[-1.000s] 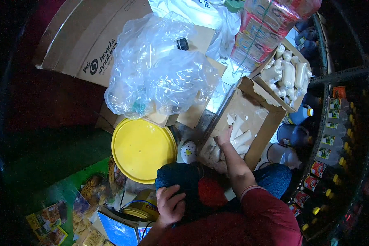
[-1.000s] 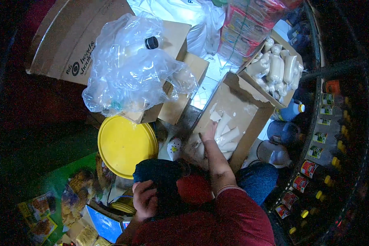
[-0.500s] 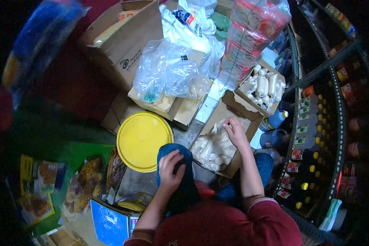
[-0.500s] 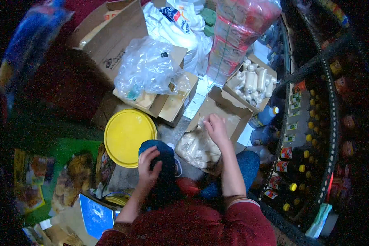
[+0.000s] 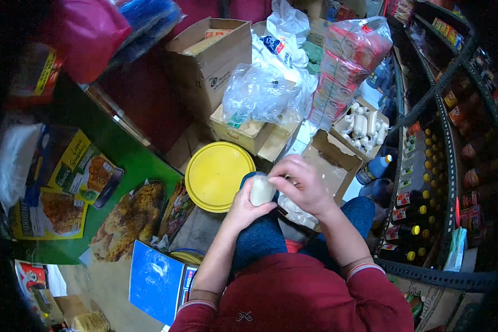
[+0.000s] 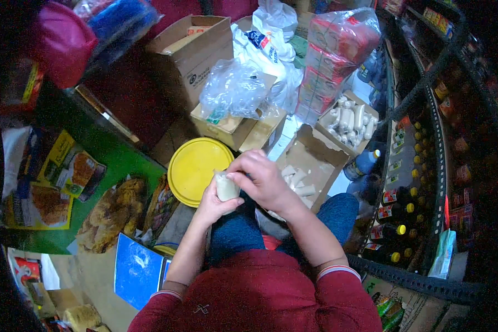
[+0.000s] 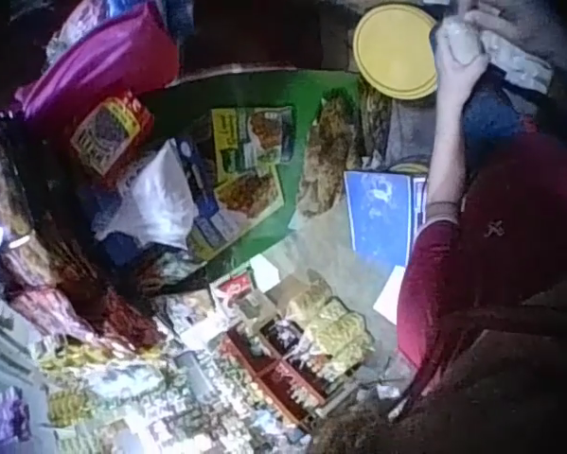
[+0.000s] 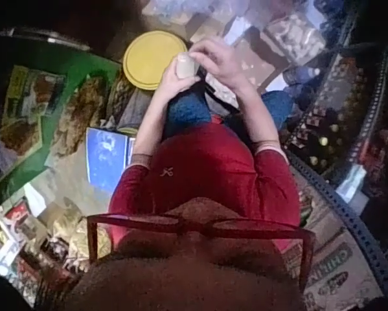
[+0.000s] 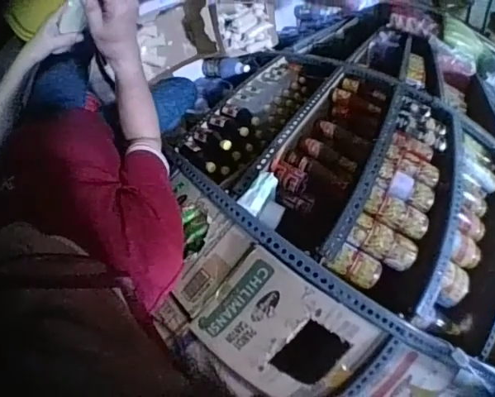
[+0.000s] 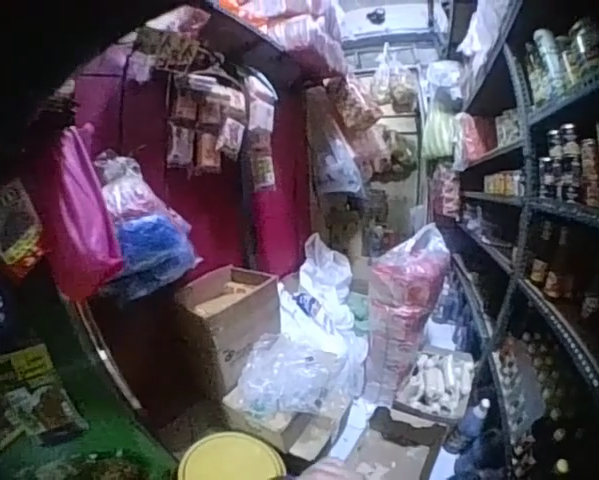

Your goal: Bagging small plastic tubes filled with a white liquid/solid into larger plastic bags.

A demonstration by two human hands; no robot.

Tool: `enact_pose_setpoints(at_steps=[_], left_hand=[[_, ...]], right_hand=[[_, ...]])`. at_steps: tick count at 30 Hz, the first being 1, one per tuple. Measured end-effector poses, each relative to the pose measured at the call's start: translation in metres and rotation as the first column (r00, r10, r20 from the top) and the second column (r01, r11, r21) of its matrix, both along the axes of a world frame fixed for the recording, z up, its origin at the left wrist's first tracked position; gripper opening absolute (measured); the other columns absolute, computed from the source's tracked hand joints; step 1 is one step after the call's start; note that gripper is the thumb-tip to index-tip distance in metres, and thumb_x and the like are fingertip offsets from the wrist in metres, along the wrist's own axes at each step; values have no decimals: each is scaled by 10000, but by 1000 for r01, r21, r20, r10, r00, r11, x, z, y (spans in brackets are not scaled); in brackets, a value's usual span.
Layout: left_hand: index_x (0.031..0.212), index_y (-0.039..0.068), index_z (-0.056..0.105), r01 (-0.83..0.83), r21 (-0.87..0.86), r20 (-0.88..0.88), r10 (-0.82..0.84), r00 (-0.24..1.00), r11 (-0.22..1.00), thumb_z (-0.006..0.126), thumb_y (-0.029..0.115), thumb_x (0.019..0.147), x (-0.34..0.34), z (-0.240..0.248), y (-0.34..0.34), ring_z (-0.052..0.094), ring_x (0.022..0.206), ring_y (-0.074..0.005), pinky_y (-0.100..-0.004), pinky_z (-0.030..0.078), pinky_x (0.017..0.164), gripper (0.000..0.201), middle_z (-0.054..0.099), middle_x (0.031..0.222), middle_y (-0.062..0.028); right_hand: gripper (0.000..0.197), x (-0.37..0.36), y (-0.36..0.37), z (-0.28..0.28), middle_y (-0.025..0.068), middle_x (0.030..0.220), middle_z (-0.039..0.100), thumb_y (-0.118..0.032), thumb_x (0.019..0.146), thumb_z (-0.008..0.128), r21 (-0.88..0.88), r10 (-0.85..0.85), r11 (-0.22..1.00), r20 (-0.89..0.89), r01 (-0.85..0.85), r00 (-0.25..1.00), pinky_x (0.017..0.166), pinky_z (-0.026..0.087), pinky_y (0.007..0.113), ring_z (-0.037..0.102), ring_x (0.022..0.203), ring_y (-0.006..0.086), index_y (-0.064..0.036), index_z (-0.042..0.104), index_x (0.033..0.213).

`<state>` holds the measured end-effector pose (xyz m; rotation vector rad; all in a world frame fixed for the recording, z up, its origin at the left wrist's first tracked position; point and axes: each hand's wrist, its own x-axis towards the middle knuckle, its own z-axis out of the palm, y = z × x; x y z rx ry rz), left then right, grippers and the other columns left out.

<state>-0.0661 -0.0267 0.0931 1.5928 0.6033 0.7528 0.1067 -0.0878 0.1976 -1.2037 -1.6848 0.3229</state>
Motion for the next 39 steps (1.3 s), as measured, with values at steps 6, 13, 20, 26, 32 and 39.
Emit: enact_pose_setpoints(at_steps=[6,13,20,26,32,39], left_hand=[[1184,54,524,10,-153,107,6,994,988,804,28,671,-19,-35,-6,562,993,-123,-296,459,885,585,603,1045,-34],[1184,32,550,38,-231,112,-13,994,972,753,4,711,-21,-59,8,600,996,-153,-332,476,902,516,636,1081,-46],[1201,53,531,93,-171,80,-80,994,981,777,41,714,-15,-50,10,569,1026,-139,-309,445,920,546,614,1094,-20],[1175,53,535,89,-113,8,-89,996,990,774,16,705,-13,-43,8,580,1005,-134,-317,441,926,529,622,1064,-16],[1164,64,545,57,-199,44,-49,998,978,780,21,701,-13,-44,8,575,986,-128,-307,445,913,521,617,1045,-7],[1166,56,546,114,-72,1,-114,994,991,785,77,710,-7,-44,8,578,984,-131,-307,459,887,515,630,1042,-36]], right_hand=[[100,-26,1,-7,89,815,608,-79,824,652,-65,53,996,-42,-56,998,710,468,350,595,774,244,-26,638,908],[239,-4,-10,18,113,1052,597,-59,783,675,-64,-9,998,-178,-2,984,856,445,332,578,983,237,-62,659,1021],[363,-13,-2,6,151,1449,364,-20,702,636,-57,16,998,389,6,921,1095,257,499,290,1368,373,-139,662,1044],[213,-13,11,8,160,1388,427,-101,744,647,-12,-36,998,646,57,762,1058,279,548,303,1352,371,-84,622,955],[189,7,6,25,126,1409,410,-101,785,660,-4,18,1000,460,-18,888,1094,250,523,280,1374,364,-96,617,969],[233,-2,16,1,153,1369,451,-170,772,679,-59,13,998,579,26,815,1086,240,583,274,1374,361,-53,610,961]])
